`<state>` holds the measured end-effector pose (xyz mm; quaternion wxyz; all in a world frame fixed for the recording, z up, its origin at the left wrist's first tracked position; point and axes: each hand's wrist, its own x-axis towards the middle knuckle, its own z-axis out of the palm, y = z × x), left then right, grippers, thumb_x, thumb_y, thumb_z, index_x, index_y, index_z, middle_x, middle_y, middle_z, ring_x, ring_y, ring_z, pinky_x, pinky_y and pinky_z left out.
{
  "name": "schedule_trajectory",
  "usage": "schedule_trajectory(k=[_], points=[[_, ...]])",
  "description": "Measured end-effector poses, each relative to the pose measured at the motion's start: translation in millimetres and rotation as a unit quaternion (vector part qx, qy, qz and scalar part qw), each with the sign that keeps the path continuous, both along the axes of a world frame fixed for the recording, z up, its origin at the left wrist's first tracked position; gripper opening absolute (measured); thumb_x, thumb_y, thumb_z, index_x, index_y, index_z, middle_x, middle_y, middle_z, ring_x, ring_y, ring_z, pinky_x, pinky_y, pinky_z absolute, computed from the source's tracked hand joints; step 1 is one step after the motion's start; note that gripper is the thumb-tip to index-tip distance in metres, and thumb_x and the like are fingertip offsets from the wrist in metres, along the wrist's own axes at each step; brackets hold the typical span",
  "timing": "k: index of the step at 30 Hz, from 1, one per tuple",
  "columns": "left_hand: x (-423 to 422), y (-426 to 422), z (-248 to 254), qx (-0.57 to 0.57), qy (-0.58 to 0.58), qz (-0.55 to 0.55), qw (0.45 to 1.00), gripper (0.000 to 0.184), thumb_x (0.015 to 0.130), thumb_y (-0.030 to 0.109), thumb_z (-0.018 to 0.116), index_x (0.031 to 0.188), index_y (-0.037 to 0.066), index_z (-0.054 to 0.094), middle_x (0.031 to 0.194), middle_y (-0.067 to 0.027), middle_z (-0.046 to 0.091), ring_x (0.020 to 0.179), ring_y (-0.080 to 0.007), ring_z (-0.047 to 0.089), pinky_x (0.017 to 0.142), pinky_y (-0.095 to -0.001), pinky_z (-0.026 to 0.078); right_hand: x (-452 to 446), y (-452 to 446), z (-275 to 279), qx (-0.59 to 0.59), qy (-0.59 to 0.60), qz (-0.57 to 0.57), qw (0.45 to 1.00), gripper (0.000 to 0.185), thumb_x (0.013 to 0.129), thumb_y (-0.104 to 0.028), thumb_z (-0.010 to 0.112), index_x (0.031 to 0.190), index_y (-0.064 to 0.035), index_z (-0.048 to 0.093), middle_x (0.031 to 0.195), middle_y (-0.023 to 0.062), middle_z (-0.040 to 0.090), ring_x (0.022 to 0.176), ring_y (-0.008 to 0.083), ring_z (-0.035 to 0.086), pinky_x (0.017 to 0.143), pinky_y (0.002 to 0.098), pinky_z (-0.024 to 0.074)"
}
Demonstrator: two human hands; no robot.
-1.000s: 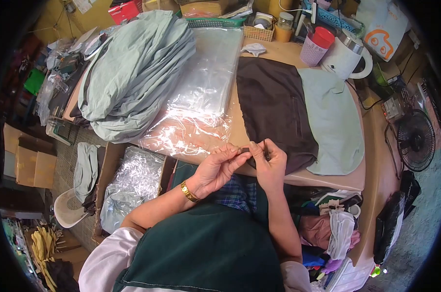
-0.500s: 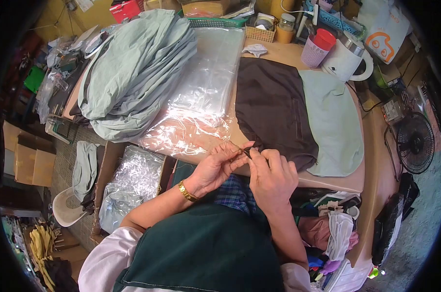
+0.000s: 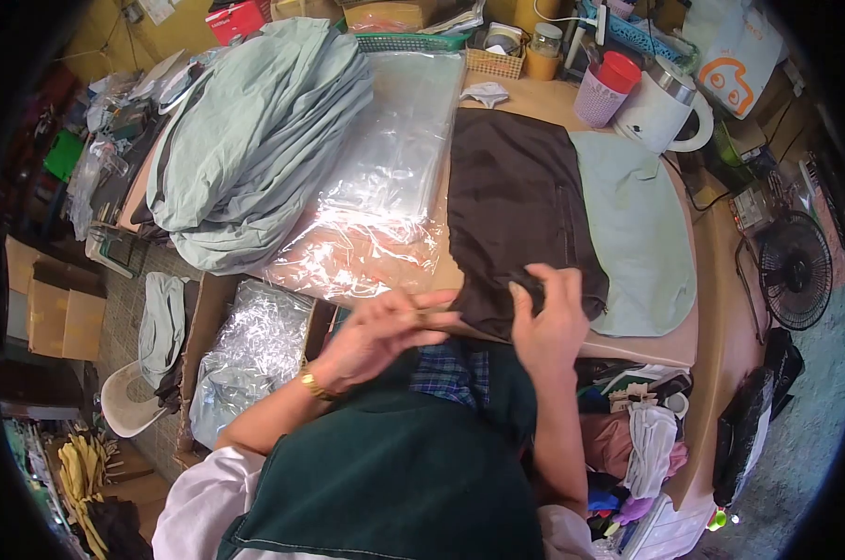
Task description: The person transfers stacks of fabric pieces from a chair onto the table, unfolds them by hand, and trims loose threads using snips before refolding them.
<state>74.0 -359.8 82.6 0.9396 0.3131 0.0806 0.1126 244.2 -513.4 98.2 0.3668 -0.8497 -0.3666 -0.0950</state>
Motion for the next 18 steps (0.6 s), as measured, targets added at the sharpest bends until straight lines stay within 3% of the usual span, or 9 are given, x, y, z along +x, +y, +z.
schedule_trajectory(k=[1,4,6,8,10,12,13,15,18], points=[[-16.8,15.6,-8.9,0.013,0.014,0.014,1.0,0.012,0.097,0.012,0.054,0.093,0.001,0.058,0.122,-0.0208,0.061,0.107,-0.0217,0.062,0.094,-0.0347,0.053,12.6,-6.1,-11.1,-0.004,-0.029,0.003,1.0,0.042,0.08,-0.018,0.074,0.117,-0.0057,0.059,0.098,0.0134,0.057,0.086,0.0347,0.061,0.071,0.0417,0.0496],[-54.6,53.8,-19.6,0.03,0.088,0.112,0.989,0.019,0.096,0.022,0.056,0.097,0.003,0.06,0.114,-0.0182,0.066,0.112,-0.0229,0.061,0.094,-0.0344,0.05,30.8,-15.1,-41.8,-0.037,-0.008,-0.005,0.999,0.046,0.08,-0.024,0.074,0.119,-0.0054,0.058,0.099,0.0142,0.057,0.086,0.0344,0.062,0.071,0.0424,0.0498],[-52.6,45.6,-10.0,0.094,0.146,0.14,0.975,0.018,0.095,0.015,0.058,0.107,0.003,0.059,0.119,-0.016,0.065,0.114,-0.0207,0.059,0.096,-0.0317,0.047,30.3,-11.3,-48.9,-0.081,-0.003,-0.008,0.997,0.045,0.083,-0.026,0.072,0.12,-0.0053,0.058,0.098,0.0139,0.059,0.083,0.035,0.063,0.07,0.0429,0.05],[-53.1,37.2,-15.6,0.2,0.104,-0.093,0.97,0.032,0.094,0.012,0.061,0.122,0.0,0.053,0.122,-0.0141,0.063,0.116,-0.0172,0.057,0.098,-0.0293,0.044,27.0,-5.3,-48.2,-0.13,-0.004,-0.022,0.991,0.041,0.083,-0.023,0.072,0.117,-0.0042,0.062,0.09,0.0121,0.061,0.075,0.0292,0.063,0.068,0.0373,0.05],[-36.0,17.4,-34.4,0.262,0.14,-0.15,0.943,0.049,0.096,0.024,0.062,0.135,-0.001,0.045,0.12,-0.0103,0.064,0.113,-0.0129,0.055,0.094,-0.0252,0.045,29.9,-3.6,-55.3,-0.111,-0.027,-0.017,0.993,0.038,0.083,-0.022,0.072,0.116,-0.0043,0.063,0.09,0.012,0.063,0.074,0.0293,0.064,0.067,0.0374,0.0503],[-8.7,0.8,-42.2,0.254,0.169,-0.142,0.942,0.038,0.097,0.03,0.06,0.118,-0.002,0.058,0.102,-0.007,0.069,0.091,-0.0079,0.06,0.077,-0.022,0.047,30.8,-4.6,-58.6,-0.094,-0.051,-0.015,0.994,0.036,0.084,-0.022,0.071,0.114,-0.0044,0.064,0.09,0.012,0.064,0.074,0.0294,0.064,0.066,0.0375,0.0507],[2.9,-2.9,-47.8,0.254,0.169,-0.143,0.942,0.038,0.097,0.03,0.06,0.118,-0.002,0.058,0.102,-0.007,0.069,0.091,-0.0079,0.06,0.077,-0.022,0.047,30.5,-5.5,-58.8,-0.098,-0.041,-0.013,0.994,0.036,0.083,-0.021,0.071,0.115,-0.0056,0.062,0.092,0.0119,0.063,0.078,0.0313,0.065,0.067,0.0396,0.0514],[19.0,-6.5,-51.5,0.272,0.21,-0.129,0.93,0.035,0.097,0.034,0.059,0.089,0.0,0.064,0.079,-0.0017,0.067,0.064,-0.0042,0.054,0.059,-0.0205,0.043,31.1,-8.5,-60.5,-0.104,-0.031,-0.013,0.994,0.036,0.083,-0.021,0.07,0.115,-0.0069,0.061,0.095,0.0118,0.062,0.083,0.0331,0.065,0.068,0.0418,0.0521],[5.7,-1.4,-36.1,0.31,0.198,-0.147,0.918,0.04,0.096,0.036,0.06,0.071,0.004,0.06,0.065,0.0016,0.06,0.051,-0.0038,0.047,0.052,-0.0199,0.039,36.6,-11.4,-62.4,-0.09,-0.044,-0.028,0.995,0.029,0.083,-0.018,0.069,0.11,-0.0089,0.062,0.094,0.0111,0.063,0.083,0.0333,0.065,0.068,0.0427,0.0516]])
